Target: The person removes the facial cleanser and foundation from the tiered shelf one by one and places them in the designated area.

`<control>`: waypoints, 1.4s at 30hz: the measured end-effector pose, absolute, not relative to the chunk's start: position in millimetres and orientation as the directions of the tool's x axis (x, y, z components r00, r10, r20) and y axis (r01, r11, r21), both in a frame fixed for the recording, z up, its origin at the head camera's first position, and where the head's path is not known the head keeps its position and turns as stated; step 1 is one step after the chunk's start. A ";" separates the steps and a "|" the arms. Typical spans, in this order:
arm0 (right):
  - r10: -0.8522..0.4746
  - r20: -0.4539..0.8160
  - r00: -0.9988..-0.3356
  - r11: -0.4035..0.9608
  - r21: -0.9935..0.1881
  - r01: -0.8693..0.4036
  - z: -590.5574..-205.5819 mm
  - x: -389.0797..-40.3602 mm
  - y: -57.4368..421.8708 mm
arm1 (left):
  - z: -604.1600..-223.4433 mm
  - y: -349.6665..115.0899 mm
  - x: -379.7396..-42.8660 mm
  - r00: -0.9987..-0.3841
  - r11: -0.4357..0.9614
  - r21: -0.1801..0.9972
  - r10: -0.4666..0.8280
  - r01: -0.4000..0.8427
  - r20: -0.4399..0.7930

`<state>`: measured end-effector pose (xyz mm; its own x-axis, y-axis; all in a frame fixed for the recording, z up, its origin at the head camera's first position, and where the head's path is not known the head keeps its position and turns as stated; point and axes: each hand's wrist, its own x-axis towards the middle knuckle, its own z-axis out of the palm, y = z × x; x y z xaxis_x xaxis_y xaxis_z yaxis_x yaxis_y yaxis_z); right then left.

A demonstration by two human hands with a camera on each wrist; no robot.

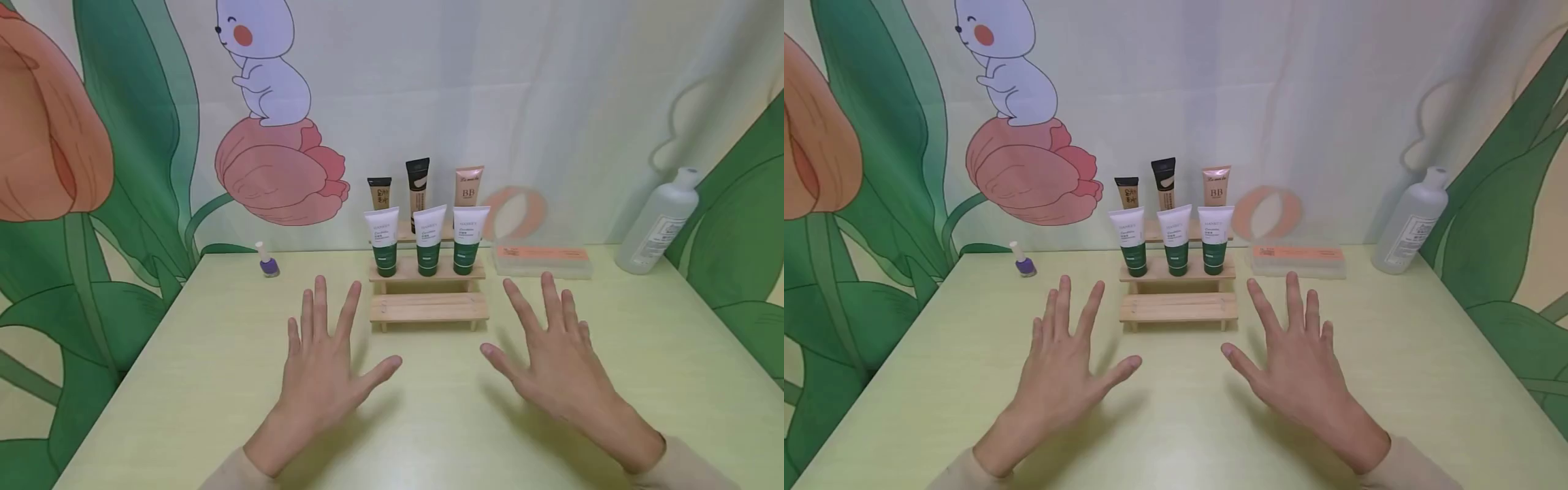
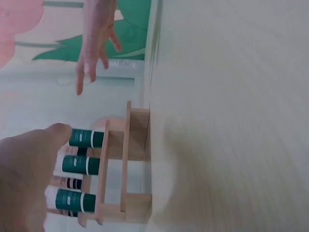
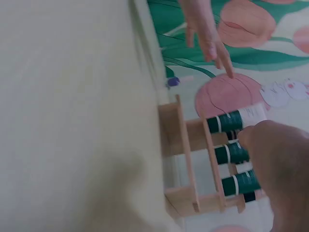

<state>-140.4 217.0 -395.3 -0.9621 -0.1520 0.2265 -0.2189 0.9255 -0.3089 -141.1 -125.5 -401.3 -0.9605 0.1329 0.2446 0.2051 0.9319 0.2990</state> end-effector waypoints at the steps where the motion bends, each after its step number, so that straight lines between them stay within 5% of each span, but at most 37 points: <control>1: -0.149 0.225 -0.963 0.915 -0.338 -0.221 -391.8 -144.1 219.3 | -401.8 -126.8 -144.7 -0.956 0.915 0.339 0.130 0.218 0.263; 15: -0.036 0.526 -0.849 0.553 -0.697 -0.455 -373.7 -194.6 239.3 | -430.8 -136.9 -199.0 -0.966 0.528 0.813 0.053 0.244 0.255; 28: -0.003 0.523 -0.852 0.300 -0.813 -0.500 -379.8 -234.7 225.2 | -452.9 -122.8 -227.8 -0.994 0.349 0.932 -0.005 0.100 0.109; 42: -0.020 0.476 -0.879 0.169 -0.865 -0.473 -390.6 -275.6 206.0 | -463.8 -129.8 -239.9 -0.989 0.326 0.934 0.070 0.144 0.128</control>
<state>-275.6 206.0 -390.6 -0.8790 -0.0202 0.4764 -0.4726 0.1687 -0.8650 -239.9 -129.8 -463.8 -0.9893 0.0702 0.1281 0.1441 0.3257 0.9344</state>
